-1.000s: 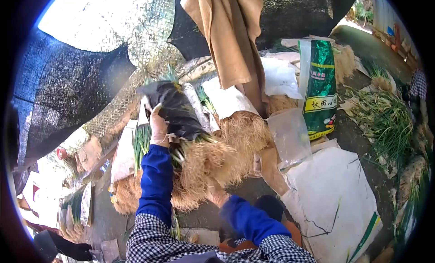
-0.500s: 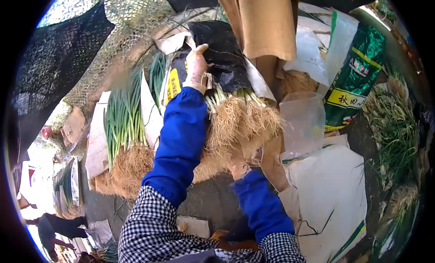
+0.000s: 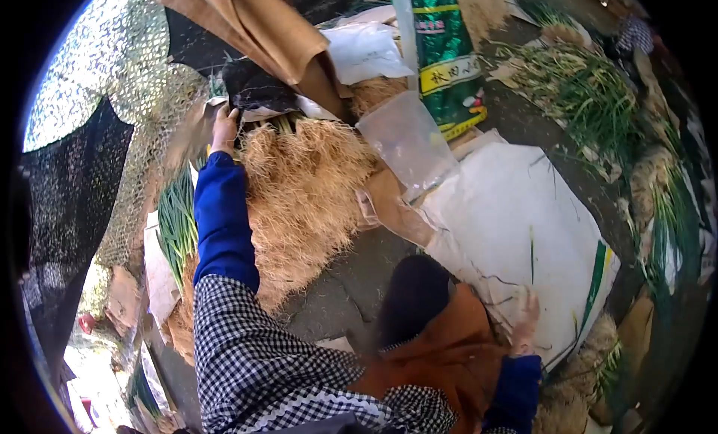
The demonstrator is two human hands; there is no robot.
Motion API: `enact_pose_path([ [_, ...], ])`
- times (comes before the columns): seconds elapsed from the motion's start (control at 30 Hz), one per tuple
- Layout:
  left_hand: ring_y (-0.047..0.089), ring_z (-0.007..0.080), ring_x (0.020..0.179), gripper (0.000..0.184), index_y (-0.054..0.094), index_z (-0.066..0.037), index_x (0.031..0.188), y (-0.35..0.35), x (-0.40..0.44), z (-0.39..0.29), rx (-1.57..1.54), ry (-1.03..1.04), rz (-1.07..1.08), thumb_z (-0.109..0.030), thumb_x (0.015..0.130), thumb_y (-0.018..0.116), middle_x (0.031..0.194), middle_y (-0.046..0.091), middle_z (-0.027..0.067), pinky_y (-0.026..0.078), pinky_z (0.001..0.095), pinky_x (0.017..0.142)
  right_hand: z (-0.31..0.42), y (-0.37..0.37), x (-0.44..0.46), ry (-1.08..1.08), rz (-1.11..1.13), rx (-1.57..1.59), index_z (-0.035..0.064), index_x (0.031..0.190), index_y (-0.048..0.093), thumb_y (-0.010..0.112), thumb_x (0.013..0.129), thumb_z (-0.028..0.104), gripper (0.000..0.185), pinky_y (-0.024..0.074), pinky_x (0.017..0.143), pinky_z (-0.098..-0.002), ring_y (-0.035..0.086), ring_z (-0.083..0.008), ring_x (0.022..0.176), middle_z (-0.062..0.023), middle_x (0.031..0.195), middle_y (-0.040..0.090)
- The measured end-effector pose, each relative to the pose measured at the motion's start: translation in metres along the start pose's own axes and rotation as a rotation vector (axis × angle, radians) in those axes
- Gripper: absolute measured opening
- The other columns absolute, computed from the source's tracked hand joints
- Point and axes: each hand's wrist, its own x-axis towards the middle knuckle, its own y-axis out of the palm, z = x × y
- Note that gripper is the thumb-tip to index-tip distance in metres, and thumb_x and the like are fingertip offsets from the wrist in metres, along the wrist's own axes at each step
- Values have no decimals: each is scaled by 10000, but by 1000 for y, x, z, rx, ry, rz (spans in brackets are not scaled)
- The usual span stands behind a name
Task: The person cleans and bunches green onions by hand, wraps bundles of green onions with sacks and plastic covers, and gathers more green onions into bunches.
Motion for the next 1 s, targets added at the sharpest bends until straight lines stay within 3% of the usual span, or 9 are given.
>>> enact_pose_path([
  [0.13, 513, 330, 1093, 475, 463, 3, 1245, -8, -55, -24, 79, 132, 145, -244, 847, 546, 1182, 540, 216, 387, 344, 934, -192, 106, -254, 252, 454, -241, 57, 1299, 396, 495, 869, 453, 593, 399, 933, -375, 482, -342, 1117, -212, 1236, 489],
  [0.17, 502, 321, 1109, 450, 468, 9, 1240, -3, -64, -9, 67, 199, 125, -222, 858, 526, 1199, 529, 218, 368, 336, 956, -87, 17, -234, 951, 363, 290, 52, 1329, 367, 521, 821, 534, 717, 348, 981, -383, 452, -337, 1167, -222, 1276, 456],
  [0.33, 458, 332, 1150, 470, 427, 46, 1249, 9, -222, -123, 329, 353, -159, -248, 893, 516, 1257, 469, 221, 371, 412, 973, -33, 7, -275, 810, 684, -45, 73, 1238, 490, 638, 713, 537, 716, 390, 924, -376, 541, -288, 1075, -169, 1106, 598],
  [0.43, 440, 256, 1158, 354, 497, -14, 1201, 59, -391, -212, -359, 448, 446, -186, 892, 517, 1221, 495, 141, 363, 367, 980, -66, 53, -319, 760, 699, -108, 105, 991, 652, 629, 740, 436, 416, 472, 791, -383, 621, -267, 909, -140, 926, 657],
  [0.57, 483, 276, 1132, 277, 559, 3, 1086, 115, -569, -320, -720, 630, 975, -165, 869, 520, 1169, 545, 160, 337, 370, 992, -60, -43, -363, 1072, 23, -351, 132, 613, 622, 561, 766, 240, 197, 491, 537, -384, 640, -268, 623, -109, 623, 623],
  [0.7, 456, 312, 1168, 350, 541, -5, 1140, 164, -660, -417, -841, 756, 1254, -228, 870, 545, 1239, 497, 192, 326, 374, 1001, 21, -135, -477, 1060, -808, -644, 82, 776, 578, 551, 809, 155, 85, 406, 585, -420, 524, -302, 669, -122, 697, 548],
  [0.77, 431, 321, 1189, 424, 501, 5, 1186, 245, -696, -413, -711, 734, 1195, -254, 856, 562, 1263, 470, 206, 314, 381, 1010, 87, -146, -523, 1662, -444, -575, 69, 836, 605, 553, 825, 166, 111, 436, 680, -401, 552, -313, 762, -135, 777, 596],
  [0.83, 367, 341, 1236, 607, 409, 31, 1267, 341, -731, -369, -445, 503, 1188, -338, 821, 590, 1309, 407, 238, 283, 394, 1032, 143, -118, -558, 1693, -643, -666, 64, 877, 599, 544, 854, 181, 131, 432, 690, -406, 541, -334, 763, -133, 769, 586],
  [1.0, 233, 382, 1303, 844, 295, 54, 1342, 439, -773, -291, 271, 405, 1233, -524, 783, 549, 1367, 300, 282, 233, 403, 1063, 277, -3, -614, 1996, 41, -273, 86, 985, 592, 581, 793, 198, 223, 468, 702, -321, 585, -204, 813, -63, 877, 622],
])
